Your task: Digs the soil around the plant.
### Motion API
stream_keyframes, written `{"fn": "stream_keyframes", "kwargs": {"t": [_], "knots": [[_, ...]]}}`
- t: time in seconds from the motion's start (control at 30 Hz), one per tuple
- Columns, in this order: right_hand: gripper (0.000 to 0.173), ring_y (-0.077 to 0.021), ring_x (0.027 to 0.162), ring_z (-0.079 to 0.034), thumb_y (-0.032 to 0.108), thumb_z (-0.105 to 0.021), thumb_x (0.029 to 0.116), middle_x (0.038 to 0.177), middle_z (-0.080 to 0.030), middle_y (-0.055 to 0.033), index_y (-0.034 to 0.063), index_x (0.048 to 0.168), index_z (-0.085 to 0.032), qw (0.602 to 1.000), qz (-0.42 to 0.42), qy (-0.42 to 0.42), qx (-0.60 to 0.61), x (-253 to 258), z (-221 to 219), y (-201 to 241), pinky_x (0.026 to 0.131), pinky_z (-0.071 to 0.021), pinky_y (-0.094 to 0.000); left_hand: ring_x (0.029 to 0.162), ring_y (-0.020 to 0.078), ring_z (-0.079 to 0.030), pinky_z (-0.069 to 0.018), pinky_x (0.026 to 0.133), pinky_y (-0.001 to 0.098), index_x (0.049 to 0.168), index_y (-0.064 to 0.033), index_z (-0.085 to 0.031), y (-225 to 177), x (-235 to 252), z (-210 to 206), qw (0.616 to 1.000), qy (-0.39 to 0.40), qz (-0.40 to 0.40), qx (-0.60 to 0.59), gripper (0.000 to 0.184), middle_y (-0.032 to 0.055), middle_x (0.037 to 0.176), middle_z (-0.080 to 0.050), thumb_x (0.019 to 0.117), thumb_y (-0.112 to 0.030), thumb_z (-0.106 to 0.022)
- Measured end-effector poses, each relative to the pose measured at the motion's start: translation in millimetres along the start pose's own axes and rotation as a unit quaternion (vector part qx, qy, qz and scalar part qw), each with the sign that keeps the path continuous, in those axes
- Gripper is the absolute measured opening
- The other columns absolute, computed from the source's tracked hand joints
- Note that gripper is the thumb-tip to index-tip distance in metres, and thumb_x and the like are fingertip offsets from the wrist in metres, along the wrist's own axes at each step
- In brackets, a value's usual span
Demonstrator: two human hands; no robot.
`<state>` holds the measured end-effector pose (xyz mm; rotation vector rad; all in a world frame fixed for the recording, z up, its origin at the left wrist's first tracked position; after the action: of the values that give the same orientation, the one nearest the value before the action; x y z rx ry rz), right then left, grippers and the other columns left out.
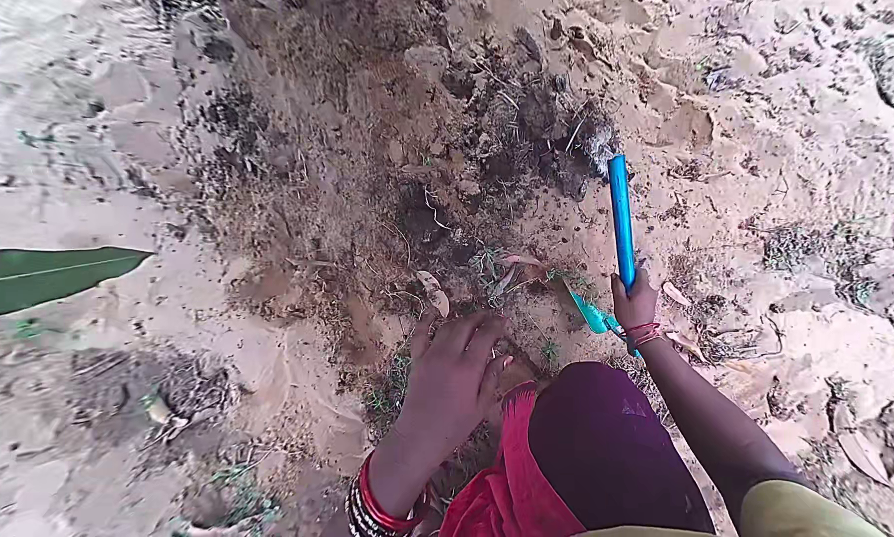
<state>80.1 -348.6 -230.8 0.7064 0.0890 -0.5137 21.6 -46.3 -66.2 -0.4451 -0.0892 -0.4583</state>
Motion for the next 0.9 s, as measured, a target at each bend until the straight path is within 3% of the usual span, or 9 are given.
{"fn": "stream_keyframes", "kwargs": {"t": [0.1,0.23,0.3,0.37,0.43,0.53,0.7,0.83,0.9], "knots": [[0.043,-0.0367,0.083,-0.067,0.021,-0.054,0.1067,0.091,-0.067,-0.0258,-0.0136,0.133,-0.05,0.999,-0.012,-0.005,0.045,-23,-16,-19,0.082,-0.0524,-0.053,0.109,0.0419,-0.07,-0.0371,0.1,0.0762,0.125,-0.002,-0.07,7,-4,1,1.0,0.008,0.011,-0.001,0.041,0.019,0.121,-0.071,0.095,-0.028,-0.061],[0.045,-0.0255,0.08,-0.067,0.021,-0.05,0.1059,0.092,-0.066,-0.0214,-0.0176,0.129,-0.048,0.982,0.095,0.119,0.11,-40,-33,-46,0.079,-0.0547,-0.0425,0.11,0.0432,-0.069,-0.0371,0.099,0.0769,0.124,-0.0024,-0.07,2,-4,-8,1.0,0.02,0.003,-0.008,0.039,0.0199,0.121,-0.071,0.0941,-0.026,-0.063],[0.048,-0.0204,0.095,-0.067,0.024,-0.034,0.1088,0.106,-0.067,-0.0223,-0.0163,0.13,-0.051,0.959,0.11,0.217,0.146,-31,-23,-46,0.088,-0.0537,-0.0357,0.11,0.0426,-0.069,-0.0375,0.099,0.0767,0.125,-0.0026,-0.07,-3,-5,-16,0.999,0.032,-0.003,-0.015,0.039,0.0202,0.121,-0.071,0.0943,-0.026,-0.064],[0.058,-0.0159,0.094,-0.07,0.026,-0.016,0.1119,0.109,-0.069,-0.0202,-0.0141,0.129,-0.055,0.952,0.08,0.245,0.167,-12,-9,-46,0.084,-0.0575,-0.031,0.111,0.0425,-0.069,-0.0375,0.099,0.0765,0.125,-0.0024,-0.07,-8,-5,-19,0.999,0.04,-0.009,-0.018,0.039,0.0204,0.122,-0.07,0.0934,-0.024,-0.065],[0.044,-0.025,0.089,-0.071,0.016,-0.028,0.1141,0.108,-0.07,-0.0225,-0.01,0.13,-0.059,0.969,0.081,0.225,0.056,12,-1,-47,0.082,-0.0567,-0.0401,0.11,0.0424,-0.069,-0.037,0.099,0.0765,0.125,-0.0033,-0.07,-13,-4,-19,0.999,0.045,-0.013,-0.016,0.038,0.02,0.122,-0.07,0.0926,-0.022,-0.067],[0.037,-0.0463,0.112,-0.066,0.017,-0.059,0.104,0.127,-0.066,-0.0263,0.0042,0.139,-0.062,0.926,0.112,0.275,-0.232,33,-15,-36,0.094,-0.0486,-0.0668,0.11,0.0423,-0.069,-0.0368,0.1,0.0766,0.125,-0.0045,-0.07,-20,0,-15,0.999,0.04,-0.028,-0.006,0.037,0.0193,0.121,-0.071,0.0927,-0.022,-0.067],[0.043,-0.0503,0.126,-0.058,0.003,-0.05,0.1033,0.143,-0.056,-0.0267,0.0137,0.144,-0.062,0.833,0.219,0.385,-0.331,32,-77,-43,0.098,-0.0463,-0.0705,0.108,0.0391,-0.07,-0.037,0.1,0.0743,0.122,-0.0057,-0.072,-13,0,5,0.999,0.01,-0.037,0.037,0.037,0.0175,0.119,-0.072,0.097,-0.03,-0.058],[0.034,-0.0484,0.127,-0.058,0.006,-0.045,0.107,0.142,-0.057,-0.0273,-0.0016,0.135,-0.063,0.83,0.229,0.39,-0.327,53,-91,-51,0.105,-0.0435,-0.0664,0.108,0.0385,-0.07,-0.0384,0.099,0.0725,0.123,-0.0056,-0.071,-2,-5,15,0.998,-0.022,-0.021,0.061,0.042,0.0171,0.12,-0.072,0.0997,-0.035,-0.052],[0.032,-0.0496,0.119,-0.062,0.003,-0.048,0.1037,0.14,-0.058,-0.0288,-0.0037,0.13,-0.065,0.87,0.248,0.322,-0.279,66,-88,-43,0.098,-0.0481,-0.0665,0.107,0.0393,-0.071,-0.0392,0.097,0.073,0.122,-0.0053,-0.071,0,-10,14,0.998,-0.027,-0.011,0.063,0.042,0.0175,0.119,-0.072,0.099,-0.035,-0.053]]}}
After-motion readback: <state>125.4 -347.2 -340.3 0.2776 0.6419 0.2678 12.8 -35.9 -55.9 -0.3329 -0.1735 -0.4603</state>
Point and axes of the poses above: each hand's wrist, its own x-axis towards the middle knuckle, its own z-axis out of the back of the hand, y = z × x, the point moved 4 cm from there along x, towards the middle knuckle
